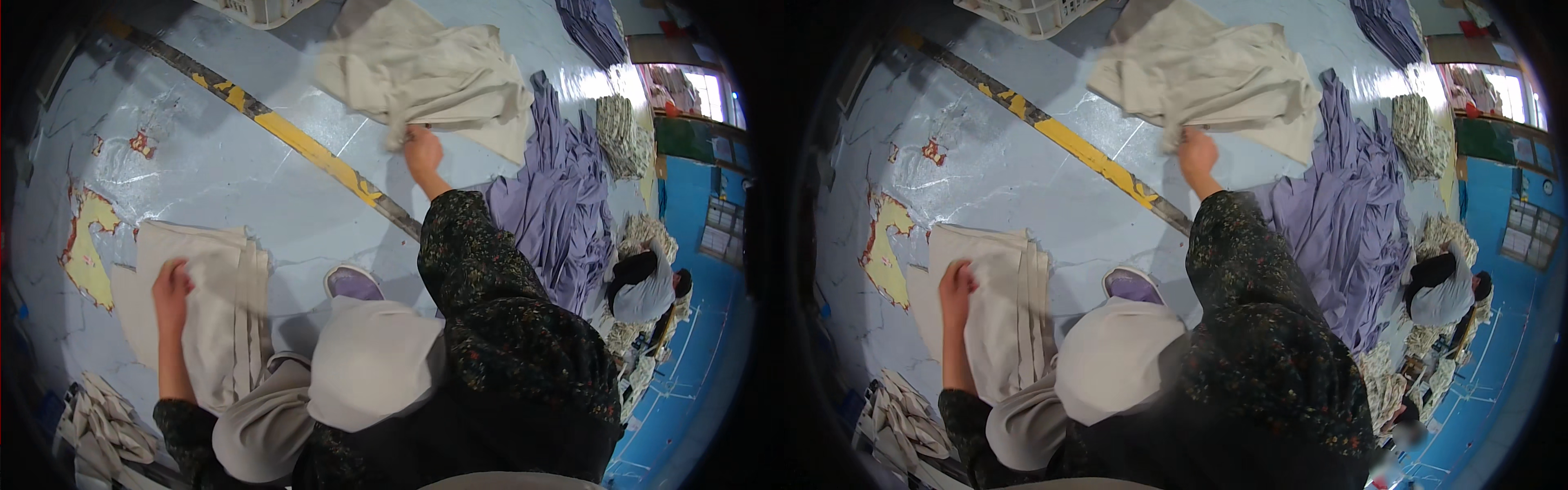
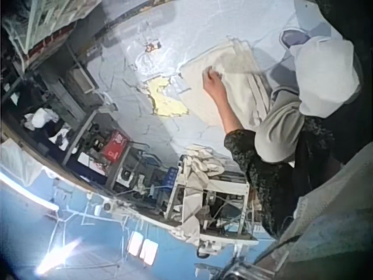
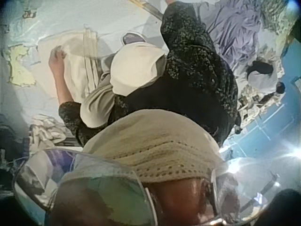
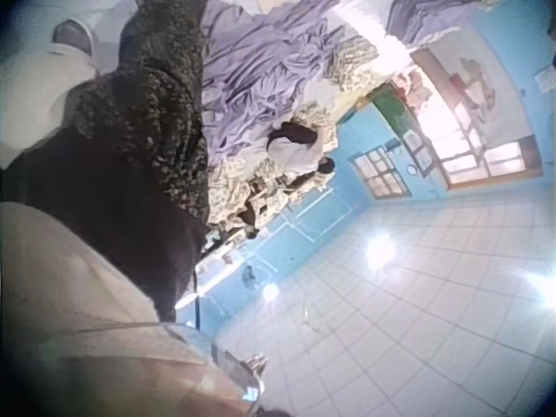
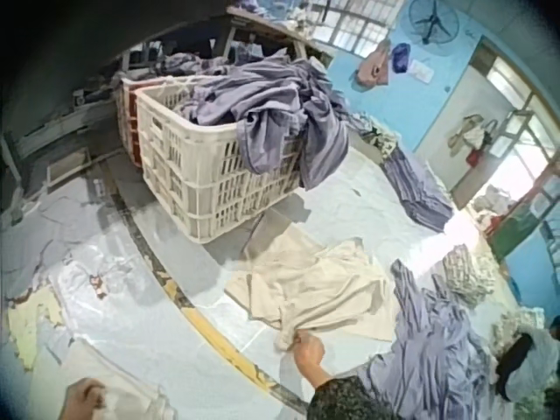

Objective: Inspecting and trimming loose threads from fabric pieces in a workshop.

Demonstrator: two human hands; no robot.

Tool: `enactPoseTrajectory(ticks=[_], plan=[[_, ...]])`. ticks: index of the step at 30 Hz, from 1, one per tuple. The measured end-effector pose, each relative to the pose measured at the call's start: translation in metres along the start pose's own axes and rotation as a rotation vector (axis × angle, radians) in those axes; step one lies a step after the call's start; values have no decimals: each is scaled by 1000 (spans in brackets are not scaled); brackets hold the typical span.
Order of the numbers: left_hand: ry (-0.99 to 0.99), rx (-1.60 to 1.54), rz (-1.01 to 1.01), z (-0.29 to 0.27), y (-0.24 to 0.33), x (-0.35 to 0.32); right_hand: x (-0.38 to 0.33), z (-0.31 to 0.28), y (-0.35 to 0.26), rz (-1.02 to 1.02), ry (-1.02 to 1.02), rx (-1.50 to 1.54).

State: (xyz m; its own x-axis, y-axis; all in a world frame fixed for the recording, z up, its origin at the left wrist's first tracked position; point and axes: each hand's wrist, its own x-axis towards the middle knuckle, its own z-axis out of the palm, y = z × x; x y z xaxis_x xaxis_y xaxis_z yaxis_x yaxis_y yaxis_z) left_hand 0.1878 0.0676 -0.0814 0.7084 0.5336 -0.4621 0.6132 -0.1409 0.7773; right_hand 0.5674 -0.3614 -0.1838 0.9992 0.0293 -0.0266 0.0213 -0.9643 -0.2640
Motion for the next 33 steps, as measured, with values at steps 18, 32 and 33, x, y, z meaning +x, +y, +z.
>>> enactPoseTrajectory(ticks=[18, 32, 33], plan=[[-325, 67, 322, 41, 9, -42, 24, -153, -128, -551, -56, 227], [94, -805, 82, -16, -19, -95, -149, -121, -206, 334, -1107, 964], [27, -472, -111, -12, -44, -105, -156, -96, -200, 380, -928, 711]])
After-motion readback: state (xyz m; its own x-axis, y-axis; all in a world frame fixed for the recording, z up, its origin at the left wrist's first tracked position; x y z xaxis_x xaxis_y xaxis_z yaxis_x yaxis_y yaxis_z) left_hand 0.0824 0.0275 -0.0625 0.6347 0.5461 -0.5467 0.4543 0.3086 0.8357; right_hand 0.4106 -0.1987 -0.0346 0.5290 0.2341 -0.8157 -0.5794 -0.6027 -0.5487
